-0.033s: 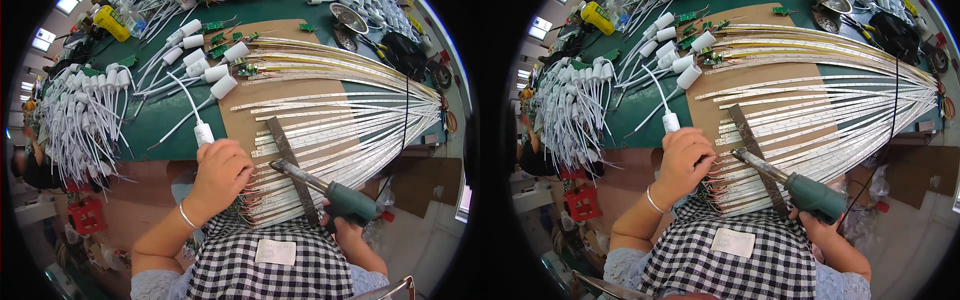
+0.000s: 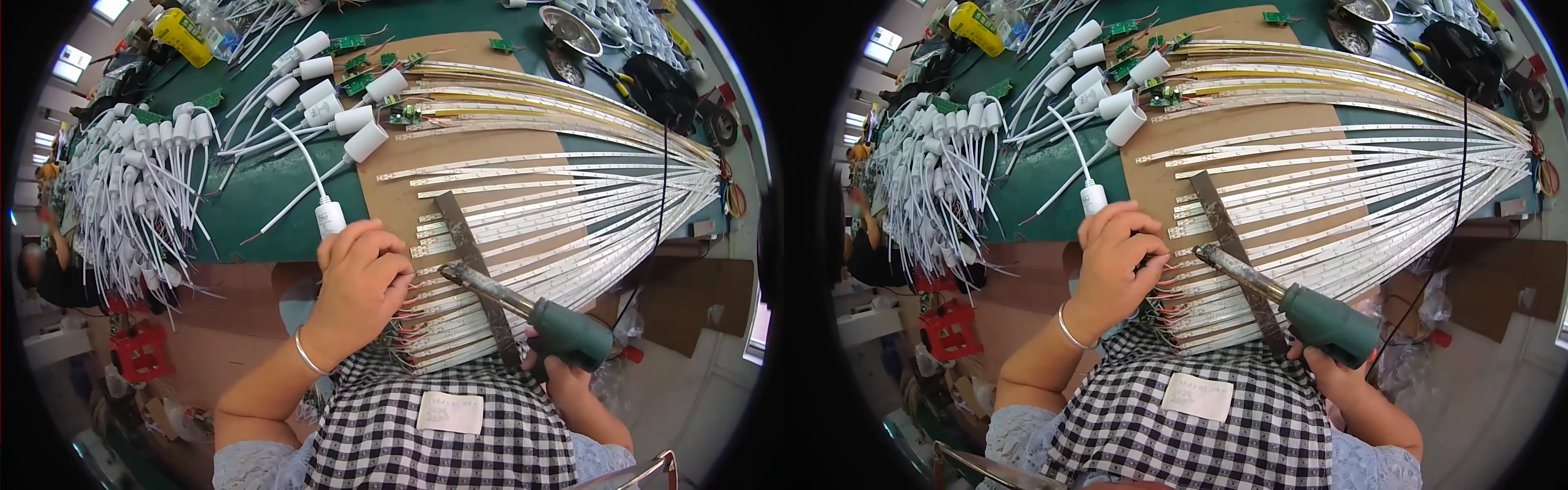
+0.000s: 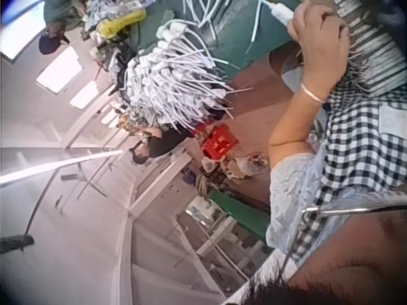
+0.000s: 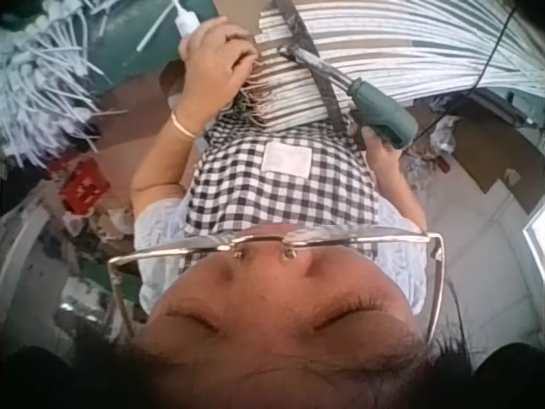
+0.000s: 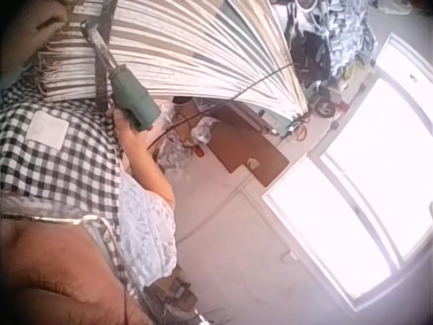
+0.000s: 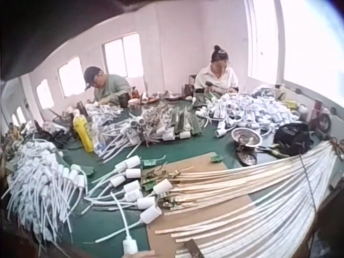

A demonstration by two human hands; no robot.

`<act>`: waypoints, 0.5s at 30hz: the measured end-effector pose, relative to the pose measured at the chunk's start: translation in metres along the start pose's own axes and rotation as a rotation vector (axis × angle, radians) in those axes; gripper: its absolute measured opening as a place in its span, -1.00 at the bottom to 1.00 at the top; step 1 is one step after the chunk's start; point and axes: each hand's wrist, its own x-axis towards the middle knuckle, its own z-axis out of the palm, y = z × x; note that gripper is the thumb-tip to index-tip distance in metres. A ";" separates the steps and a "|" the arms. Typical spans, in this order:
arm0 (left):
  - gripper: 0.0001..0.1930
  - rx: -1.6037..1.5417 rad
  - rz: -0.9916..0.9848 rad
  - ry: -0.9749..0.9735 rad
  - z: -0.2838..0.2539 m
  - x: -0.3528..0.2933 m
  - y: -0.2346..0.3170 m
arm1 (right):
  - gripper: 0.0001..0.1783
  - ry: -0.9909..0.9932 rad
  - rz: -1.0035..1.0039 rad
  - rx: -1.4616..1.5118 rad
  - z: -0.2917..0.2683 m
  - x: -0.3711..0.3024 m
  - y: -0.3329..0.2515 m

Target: The person uses a soldering iron to attach wires to LED strip ends on a workbench. They repeatedly pick up a white wire, position it on the strip, and apply the soldering iron to secure the connection. The person works on multiple LED strips laid out in parallel on a cardboard surface.

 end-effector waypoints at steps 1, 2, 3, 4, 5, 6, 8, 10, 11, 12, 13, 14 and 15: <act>-0.94 0.036 -0.019 -0.003 0.001 0.000 0.000 | -0.47 -0.004 0.005 -0.027 0.001 0.001 -0.002; -0.94 0.072 -0.037 -0.006 0.001 -0.001 0.001 | -0.48 -0.008 0.010 -0.054 0.002 0.003 -0.007; -0.94 0.108 -0.055 -0.010 0.001 -0.001 0.002 | -0.48 -0.011 0.015 -0.081 0.003 0.003 -0.009; -0.93 0.079 -0.077 -0.021 0.001 -0.003 0.003 | -0.51 -0.036 -0.002 -0.089 0.001 0.003 -0.007; -0.93 0.049 -0.099 -0.032 0.002 -0.004 0.005 | -0.53 -0.060 -0.019 -0.096 -0.001 0.003 -0.004; -0.92 0.019 -0.120 -0.043 0.003 -0.004 0.006 | -0.55 -0.083 -0.037 -0.104 -0.002 0.002 -0.002; -0.92 0.012 -0.136 -0.028 0.007 -0.003 0.009 | -0.57 -0.125 0.005 -0.180 -0.003 0.002 -0.005; -0.91 0.022 -0.155 -0.027 0.009 -0.002 0.010 | -0.62 -0.149 -0.054 -0.364 -0.003 0.005 -0.008; -0.91 0.036 -0.165 -0.032 0.009 -0.001 0.011 | -0.62 -0.153 -0.136 -0.509 -0.003 0.009 -0.009; -0.91 0.050 -0.177 -0.037 0.010 -0.001 0.012 | -0.62 -0.137 -0.184 -0.556 0.000 0.012 -0.010; -0.90 0.055 -0.177 -0.036 0.010 -0.001 0.012 | -0.60 -0.119 -0.233 -0.602 0.002 0.014 -0.010; -0.90 0.060 -0.178 -0.036 0.011 0.000 0.012 | -0.62 -0.080 -0.246 -0.550 0.007 0.015 -0.010; -0.89 0.065 -0.178 -0.036 0.011 0.000 0.012 | -0.64 -0.055 -0.230 -0.492 0.009 0.016 -0.009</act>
